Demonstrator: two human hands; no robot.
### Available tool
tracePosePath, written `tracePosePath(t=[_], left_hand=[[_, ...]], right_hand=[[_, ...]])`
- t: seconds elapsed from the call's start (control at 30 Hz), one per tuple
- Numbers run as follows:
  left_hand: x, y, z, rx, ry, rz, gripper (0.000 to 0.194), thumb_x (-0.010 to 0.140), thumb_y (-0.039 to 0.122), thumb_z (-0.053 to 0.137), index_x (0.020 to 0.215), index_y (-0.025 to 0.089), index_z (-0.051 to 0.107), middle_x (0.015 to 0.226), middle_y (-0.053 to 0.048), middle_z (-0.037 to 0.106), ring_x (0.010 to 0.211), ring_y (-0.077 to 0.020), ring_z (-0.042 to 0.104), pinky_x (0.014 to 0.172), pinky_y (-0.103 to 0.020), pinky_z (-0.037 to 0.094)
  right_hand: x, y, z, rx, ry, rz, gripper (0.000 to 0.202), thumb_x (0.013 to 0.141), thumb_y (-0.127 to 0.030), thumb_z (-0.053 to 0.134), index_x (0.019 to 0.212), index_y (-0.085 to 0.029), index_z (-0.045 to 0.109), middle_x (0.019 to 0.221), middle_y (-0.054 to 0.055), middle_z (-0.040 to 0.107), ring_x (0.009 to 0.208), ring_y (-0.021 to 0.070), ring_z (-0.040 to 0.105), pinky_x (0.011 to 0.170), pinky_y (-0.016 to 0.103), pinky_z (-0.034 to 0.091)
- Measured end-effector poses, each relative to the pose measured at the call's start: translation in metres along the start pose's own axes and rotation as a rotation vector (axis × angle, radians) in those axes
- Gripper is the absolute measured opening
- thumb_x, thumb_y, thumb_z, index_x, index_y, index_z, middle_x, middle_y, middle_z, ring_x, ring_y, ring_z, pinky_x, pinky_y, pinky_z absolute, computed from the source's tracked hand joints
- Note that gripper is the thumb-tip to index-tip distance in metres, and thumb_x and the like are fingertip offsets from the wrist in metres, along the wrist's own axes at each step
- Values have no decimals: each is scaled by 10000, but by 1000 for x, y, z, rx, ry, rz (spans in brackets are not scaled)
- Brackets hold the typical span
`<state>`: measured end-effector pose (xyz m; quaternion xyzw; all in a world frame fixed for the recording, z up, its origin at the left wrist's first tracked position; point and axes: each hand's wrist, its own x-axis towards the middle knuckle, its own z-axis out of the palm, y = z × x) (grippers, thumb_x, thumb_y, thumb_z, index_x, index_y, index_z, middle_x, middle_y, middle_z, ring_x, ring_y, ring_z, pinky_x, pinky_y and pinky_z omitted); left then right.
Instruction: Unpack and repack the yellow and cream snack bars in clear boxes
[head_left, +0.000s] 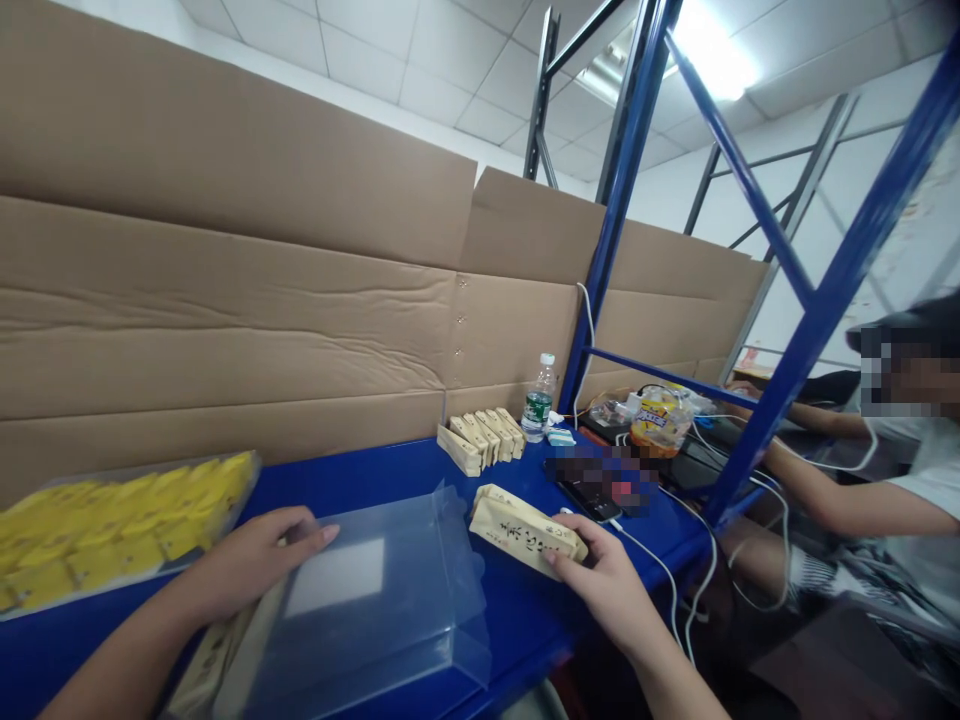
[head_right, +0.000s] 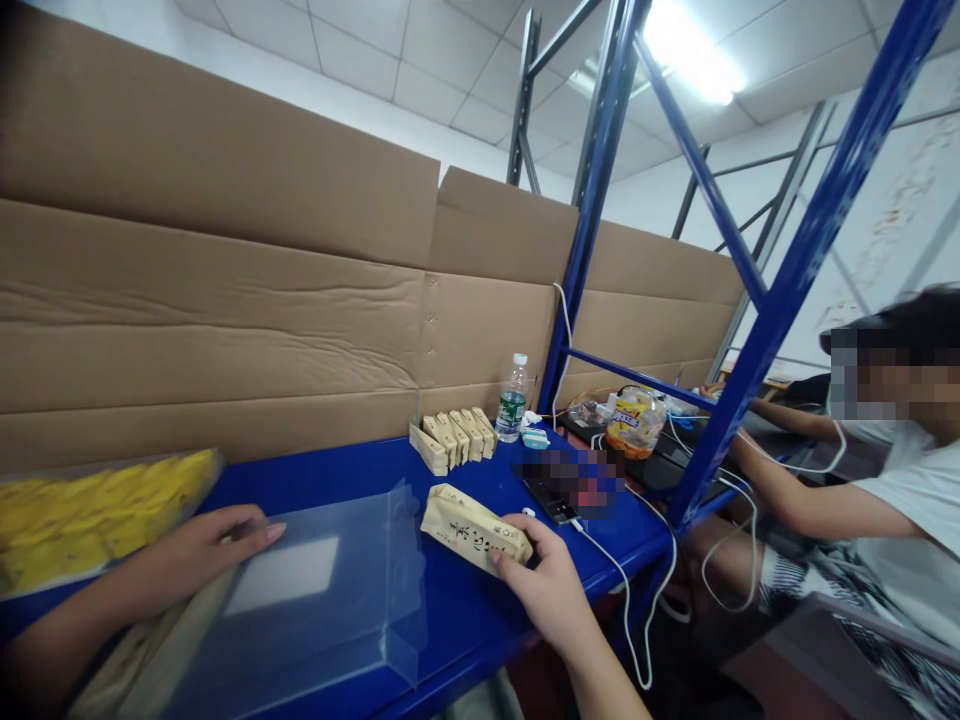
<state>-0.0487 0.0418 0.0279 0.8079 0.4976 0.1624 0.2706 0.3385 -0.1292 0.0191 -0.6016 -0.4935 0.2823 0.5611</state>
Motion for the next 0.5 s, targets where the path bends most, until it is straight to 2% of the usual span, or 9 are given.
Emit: tracePosePath(t=[0.23,0.3,0.37,0.43,0.5], left_hand=[[-1,1,0,-15,12,0,559,863,749,400,778,229,586,776,6,550,794,-210,542,707,-297,416],[-1,2,0,-15,13,-3,551,865,737,409,777,226,596,773,4,554,787,-208,538,704,-297,416],[-2,3,-1,-20,18,7,541,865,727,421,774,225,601,773,4,558,787,-206,538,705,-295,419],[-2,4,-2,-18,27,21,538,859,727,429,761,228,602,767,5,566,786,-207,550,705,-291,426],[0,0,-1,-10,64,31,528,843,729,457,739,233,604,753,8,582,770,-206,563,697,-285,434]], right_hand=[[-9,3,20,104,50,195,394,658,-444,788,941,-182,712,741,15,659,584,152,544,525,256,419],[-9,2,25,116,-10,209,385,666,-432,787,936,-170,707,717,8,650,574,142,534,524,248,410],[-7,1,30,117,-125,196,370,674,-397,789,941,-159,695,731,5,651,603,142,551,556,247,428],[-6,-2,36,92,-228,148,348,679,-347,784,954,-158,685,784,7,666,668,153,584,620,256,463],[-5,-5,44,39,-275,71,327,683,-295,768,974,-167,691,858,15,687,753,172,614,704,276,492]])
